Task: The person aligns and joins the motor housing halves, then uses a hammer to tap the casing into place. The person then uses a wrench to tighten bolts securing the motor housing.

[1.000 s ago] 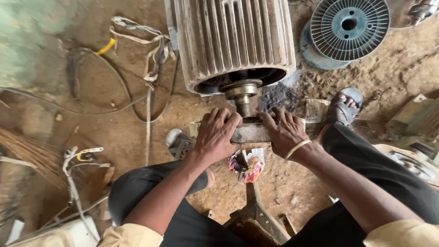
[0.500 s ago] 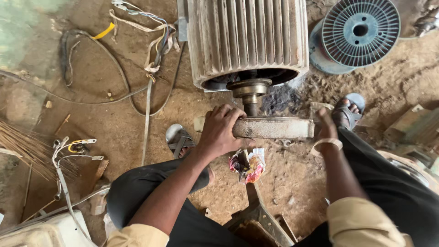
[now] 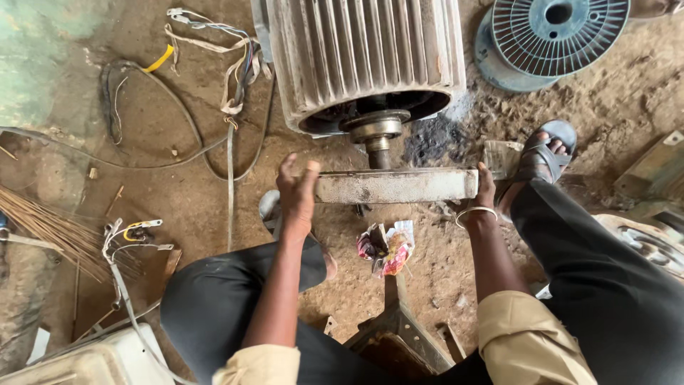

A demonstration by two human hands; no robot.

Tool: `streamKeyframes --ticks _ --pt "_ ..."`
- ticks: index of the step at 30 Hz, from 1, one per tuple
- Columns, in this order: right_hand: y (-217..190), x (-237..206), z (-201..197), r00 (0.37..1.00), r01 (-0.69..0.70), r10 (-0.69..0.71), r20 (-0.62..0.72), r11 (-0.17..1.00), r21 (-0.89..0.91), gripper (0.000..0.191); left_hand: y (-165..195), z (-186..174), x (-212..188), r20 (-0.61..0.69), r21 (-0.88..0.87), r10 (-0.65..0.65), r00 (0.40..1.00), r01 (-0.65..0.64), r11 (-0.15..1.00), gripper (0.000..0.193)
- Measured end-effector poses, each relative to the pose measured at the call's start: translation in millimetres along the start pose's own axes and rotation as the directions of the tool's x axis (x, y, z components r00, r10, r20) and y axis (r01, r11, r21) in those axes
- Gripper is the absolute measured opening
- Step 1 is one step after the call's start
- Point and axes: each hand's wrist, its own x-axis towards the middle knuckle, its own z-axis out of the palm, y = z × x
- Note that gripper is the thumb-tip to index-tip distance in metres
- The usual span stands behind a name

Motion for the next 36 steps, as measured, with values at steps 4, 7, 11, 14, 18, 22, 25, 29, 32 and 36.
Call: streamKeyframes --ticks 4,7,11,14,18,22,25,29,32,36 --pt "1.6 3.1 -1.2 1.000 -0.022 0.022 0.018 0.999 0.040 0.051 -16.8 -15.9 12.3 -0.082 -0.179 -0.443 0.893 0.424 0.888 0.052" --pt "-1.0 18.3 -6.5 0.985 -0.056 0.036 0.166 0.991 0.119 0.046 -28.5 -20.5 16.4 -0.036 -0.280 -0.602 0.798 0.570 0.773 0.053" --pt "-1.2 46.8 -18.2 0.964 -0.061 -0.002 0.265 0.971 0.229 0.039 -34.5 -17.1 26.8 0.052 -0.383 -0.637 0.769 0.604 0.699 0.053" --pt "4.0 60.6 -23.5 0.946 -0.071 0.002 0.324 0.977 0.200 0.041 -29.8 -10.0 44.5 0.021 -0.316 -0.799 0.601 0.762 0.565 0.057" --pt "20.2 68.3 -26.7 0.964 0.013 -0.070 0.257 0.976 0.218 0.040 -28.1 1.0 62.1 0.059 -0.448 -0.727 0.684 0.670 0.592 0.056" --pt "34.0 71.3 -23.2 0.955 0.044 -0.131 0.267 0.950 0.310 0.040 -40.0 5.6 60.5 0.088 -0.553 -0.697 0.712 0.617 0.560 0.056" --pt "38.1 79.3 -24.5 0.954 0.057 -0.150 0.258 0.941 0.334 0.040 -49.2 4.7 58.3 0.084 -0.602 -0.685 0.723 0.585 0.544 0.056" --pt "37.8 89.4 -28.5 0.951 0.062 -0.161 0.262 0.935 0.350 0.040 -55.6 -1.3 61.7 0.084 -0.638 -0.677 0.732 0.561 0.528 0.056" --pt "34.8 96.4 -27.6 0.949 0.069 -0.175 0.263 0.927 0.370 0.040 -55.5 -2.4 61.0 0.097 -0.662 -0.680 0.727 0.557 0.502 0.056" --pt "25.8 109.4 -16.5 0.938 0.071 -0.195 0.288 0.918 0.389 0.041 -58.1 -2.0 59.2 0.105 -0.687 -0.674 0.732 0.543 0.483 0.056"
